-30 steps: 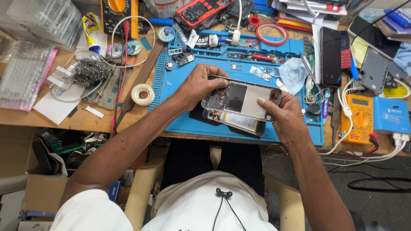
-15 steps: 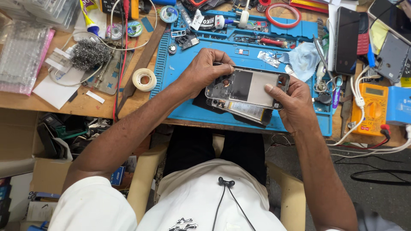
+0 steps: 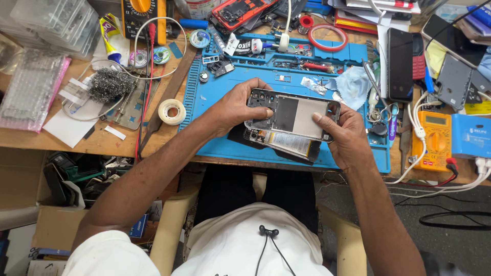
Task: The person repairs a disassembled smartphone at a workbench. They apply adhesive tape to the phone's internal frame, press components into place, power the phone on and test the screen with the camera app, then fit the back cover and press along its edges to seal the phone closed.
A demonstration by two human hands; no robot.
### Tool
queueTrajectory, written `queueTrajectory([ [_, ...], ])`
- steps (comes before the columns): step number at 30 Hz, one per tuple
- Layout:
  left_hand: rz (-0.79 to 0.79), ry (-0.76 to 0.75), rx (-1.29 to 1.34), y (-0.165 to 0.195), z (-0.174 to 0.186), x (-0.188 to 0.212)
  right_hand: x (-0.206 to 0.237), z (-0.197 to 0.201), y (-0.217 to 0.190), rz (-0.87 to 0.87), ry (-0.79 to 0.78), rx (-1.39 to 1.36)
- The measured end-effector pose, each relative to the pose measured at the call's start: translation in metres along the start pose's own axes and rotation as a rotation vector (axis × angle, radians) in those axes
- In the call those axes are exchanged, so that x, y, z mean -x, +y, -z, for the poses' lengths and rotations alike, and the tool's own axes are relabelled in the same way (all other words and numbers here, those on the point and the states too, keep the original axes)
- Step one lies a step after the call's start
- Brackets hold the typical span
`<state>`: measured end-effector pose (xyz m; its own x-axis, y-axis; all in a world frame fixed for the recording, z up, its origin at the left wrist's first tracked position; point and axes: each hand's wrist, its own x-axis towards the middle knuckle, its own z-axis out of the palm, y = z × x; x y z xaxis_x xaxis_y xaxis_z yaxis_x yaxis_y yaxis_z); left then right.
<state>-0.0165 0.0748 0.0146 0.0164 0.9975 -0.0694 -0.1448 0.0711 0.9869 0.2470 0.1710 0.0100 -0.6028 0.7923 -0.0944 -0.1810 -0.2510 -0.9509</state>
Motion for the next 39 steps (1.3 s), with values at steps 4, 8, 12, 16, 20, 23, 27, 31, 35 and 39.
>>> queueTrajectory([
  [4,-0.038,0.027,-0.086,0.008,-0.002,0.005,0.0,-0.001,-0.001,0.03,-0.032,0.049],
  [8,-0.26,0.118,-0.44,0.02,-0.004,0.016,0.007,-0.001,-0.017,-0.023,-0.179,-0.066],
  [12,-0.619,0.129,-0.757,0.03,-0.005,0.026,0.019,0.003,-0.041,-0.032,-0.289,0.303],
  [16,-0.801,0.038,-0.871,0.038,-0.008,0.032,0.025,0.001,-0.055,0.01,-0.411,0.445],
  [20,-0.834,-0.052,-1.014,0.049,0.002,0.038,0.026,-0.002,-0.061,0.304,-0.369,0.714],
  [23,-0.71,-0.062,-1.06,0.05,0.017,0.05,0.03,-0.005,-0.051,0.522,-0.315,0.999],
  [27,-0.63,-0.078,-1.093,0.032,0.027,0.06,0.038,-0.01,-0.026,0.445,-0.276,1.094],
  [31,-0.55,-0.078,-1.178,0.01,0.027,0.061,0.04,-0.009,-0.015,0.483,-0.297,1.191],
  [35,-0.508,-0.076,-1.193,-0.001,0.03,0.057,0.039,-0.008,-0.012,0.469,-0.289,1.231],
  [39,-0.476,-0.066,-1.183,-0.007,0.029,0.055,0.039,-0.008,-0.009,0.454,-0.278,1.253],
])
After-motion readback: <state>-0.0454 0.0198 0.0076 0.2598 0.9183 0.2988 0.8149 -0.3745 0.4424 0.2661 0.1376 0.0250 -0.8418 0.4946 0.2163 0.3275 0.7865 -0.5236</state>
